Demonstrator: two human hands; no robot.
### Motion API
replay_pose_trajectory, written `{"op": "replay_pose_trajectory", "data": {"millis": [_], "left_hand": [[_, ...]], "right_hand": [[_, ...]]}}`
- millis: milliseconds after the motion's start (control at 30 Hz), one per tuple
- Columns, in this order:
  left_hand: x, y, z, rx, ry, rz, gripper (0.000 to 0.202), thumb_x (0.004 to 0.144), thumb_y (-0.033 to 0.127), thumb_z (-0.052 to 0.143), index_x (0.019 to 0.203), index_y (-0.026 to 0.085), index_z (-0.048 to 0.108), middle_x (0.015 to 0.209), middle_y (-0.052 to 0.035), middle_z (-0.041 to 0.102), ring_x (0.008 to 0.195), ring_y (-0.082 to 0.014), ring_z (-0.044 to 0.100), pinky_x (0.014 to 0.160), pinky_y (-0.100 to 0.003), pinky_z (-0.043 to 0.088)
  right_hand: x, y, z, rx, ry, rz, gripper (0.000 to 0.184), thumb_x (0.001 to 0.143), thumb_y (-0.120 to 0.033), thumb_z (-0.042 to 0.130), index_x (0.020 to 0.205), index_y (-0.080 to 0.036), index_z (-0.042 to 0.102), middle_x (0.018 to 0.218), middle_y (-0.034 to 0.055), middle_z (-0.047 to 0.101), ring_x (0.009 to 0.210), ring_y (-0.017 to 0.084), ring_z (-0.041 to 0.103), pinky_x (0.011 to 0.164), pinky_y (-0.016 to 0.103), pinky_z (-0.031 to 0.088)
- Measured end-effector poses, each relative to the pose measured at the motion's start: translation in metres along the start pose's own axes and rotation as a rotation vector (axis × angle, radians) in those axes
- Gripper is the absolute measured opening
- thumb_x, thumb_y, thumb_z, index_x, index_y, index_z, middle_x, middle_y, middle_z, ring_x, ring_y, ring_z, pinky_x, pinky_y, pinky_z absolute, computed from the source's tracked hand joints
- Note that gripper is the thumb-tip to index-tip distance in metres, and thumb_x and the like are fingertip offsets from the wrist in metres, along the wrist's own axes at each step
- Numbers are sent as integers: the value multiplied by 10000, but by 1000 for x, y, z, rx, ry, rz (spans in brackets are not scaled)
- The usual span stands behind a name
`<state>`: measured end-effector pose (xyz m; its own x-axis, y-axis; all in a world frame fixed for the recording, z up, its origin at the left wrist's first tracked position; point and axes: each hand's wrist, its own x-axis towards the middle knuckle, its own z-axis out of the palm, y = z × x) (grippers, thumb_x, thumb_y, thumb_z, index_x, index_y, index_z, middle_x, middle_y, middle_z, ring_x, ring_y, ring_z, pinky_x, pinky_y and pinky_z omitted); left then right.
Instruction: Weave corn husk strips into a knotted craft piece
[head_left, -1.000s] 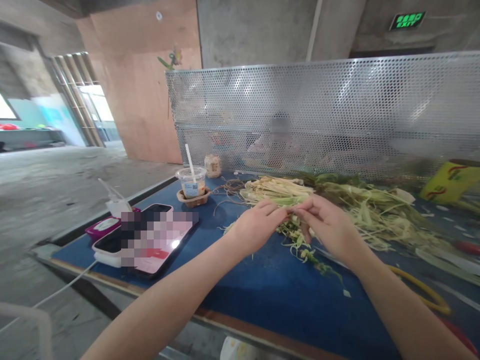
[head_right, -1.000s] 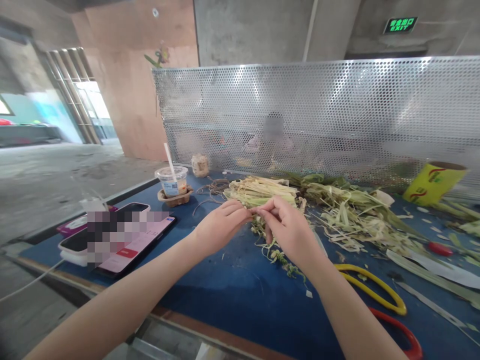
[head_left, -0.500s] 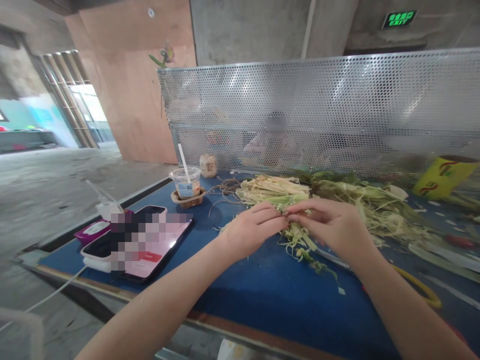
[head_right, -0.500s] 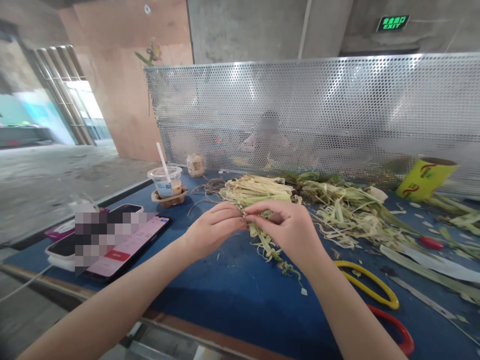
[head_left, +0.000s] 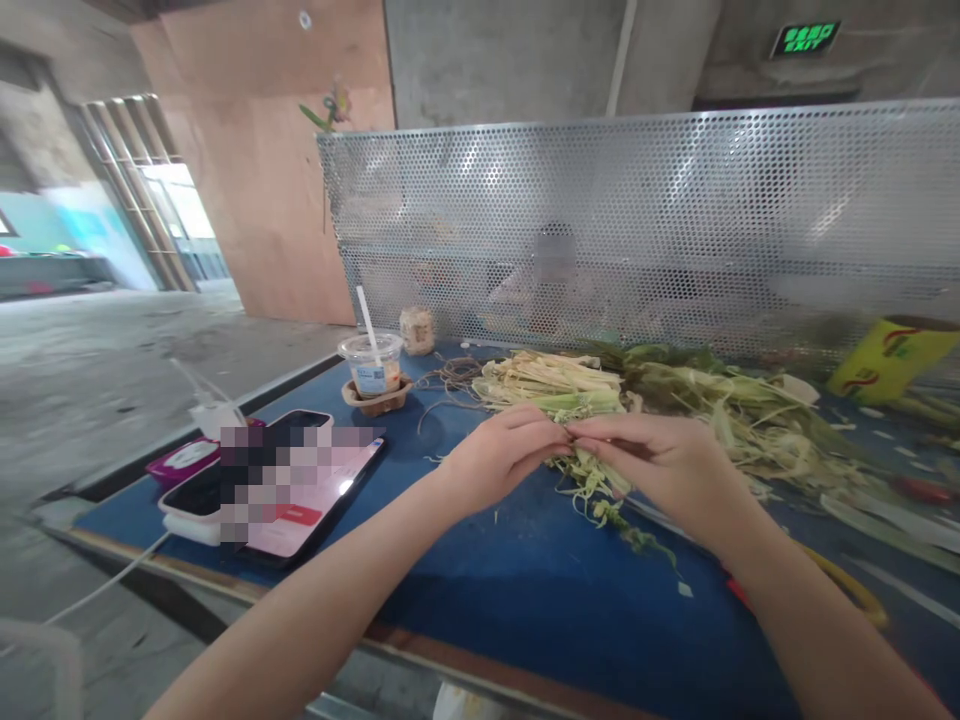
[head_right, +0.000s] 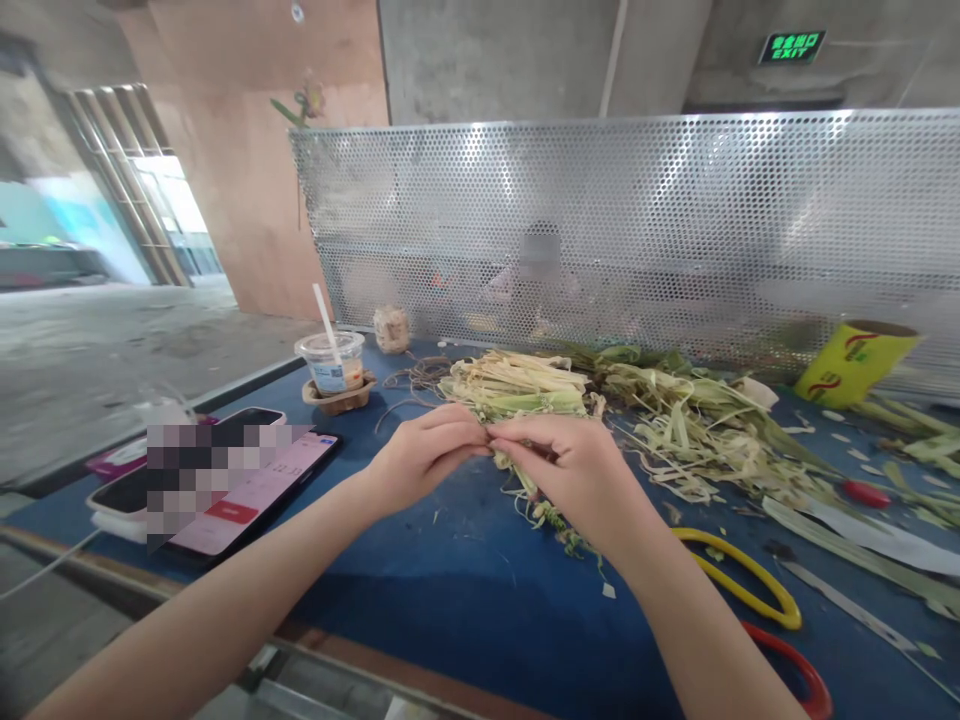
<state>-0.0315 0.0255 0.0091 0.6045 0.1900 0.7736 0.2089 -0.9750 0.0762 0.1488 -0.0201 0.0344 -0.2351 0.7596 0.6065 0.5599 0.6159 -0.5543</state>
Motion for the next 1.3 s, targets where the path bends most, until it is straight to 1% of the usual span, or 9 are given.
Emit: {"op": "replay_pose_trajectory", "data": {"millis": [133,200,267,333,600,800,967,1100,1300], "left_hand": [[3,1,-4,14,-59,-35,147,839,142,425,853,121,570,801,-66,613,787,-130,528,737,-260,466],[4,2,-5,39,-106,-77,172,847,163,411,851,121,578,791,-64,611,773,-127,532,721,-250,466],[4,2,-4,60,-161,-112,194,853,184,402,854,125,586,789,-61,610,767,-124,541,711,-237,465],[4,2,-4,77,-208,-127,208,856,192,394,862,125,591,784,-60,611,759,-122,550,701,-226,463],[1,-3,2,139,-239,-177,165,826,148,441,833,122,604,736,-40,626,729,-126,564,676,-222,466],[8,7,0,160,-338,-338,165,823,183,465,813,118,616,736,-37,643,730,-138,572,680,-231,462],[11,12,-6,43,-373,-353,175,832,174,451,777,127,610,729,-26,638,727,-119,580,688,-209,445],[11,11,-8,-52,-391,-346,146,825,167,464,766,146,596,730,-2,639,706,-100,579,672,-188,435],[10,9,-8,28,-404,-312,129,825,180,468,804,133,587,746,-25,619,724,-112,564,676,-199,435]], "right_hand": [[4,7,-2,102,-78,42,175,708,-177,576,824,-217,700,978,8,668,883,191,633,727,258,549],[5,10,-2,117,-127,100,175,720,-199,572,841,-223,696,984,9,666,645,152,666,666,267,563],[4,12,-2,67,-182,140,177,735,-226,563,854,-234,694,949,5,678,368,90,579,577,278,567],[2,12,0,-62,-183,123,173,740,-240,560,850,-250,693,912,-8,688,264,64,498,501,277,554],[-6,16,14,-538,10,-274,159,756,-184,537,793,-231,685,868,-18,698,757,182,662,523,244,523],[-16,26,12,-772,80,-552,168,784,-177,530,889,-180,660,895,9,695,701,171,663,569,270,497],[-17,32,-2,-764,49,-764,227,781,-127,534,973,-209,623,973,6,672,670,152,659,623,274,490],[-15,38,-7,-654,-55,-750,332,779,-101,511,1054,-275,574,1016,-27,656,729,141,657,669,258,495],[-16,44,5,-422,10,-572,247,750,-126,566,962,-252,589,918,-4,685,731,131,653,641,229,507]]}}
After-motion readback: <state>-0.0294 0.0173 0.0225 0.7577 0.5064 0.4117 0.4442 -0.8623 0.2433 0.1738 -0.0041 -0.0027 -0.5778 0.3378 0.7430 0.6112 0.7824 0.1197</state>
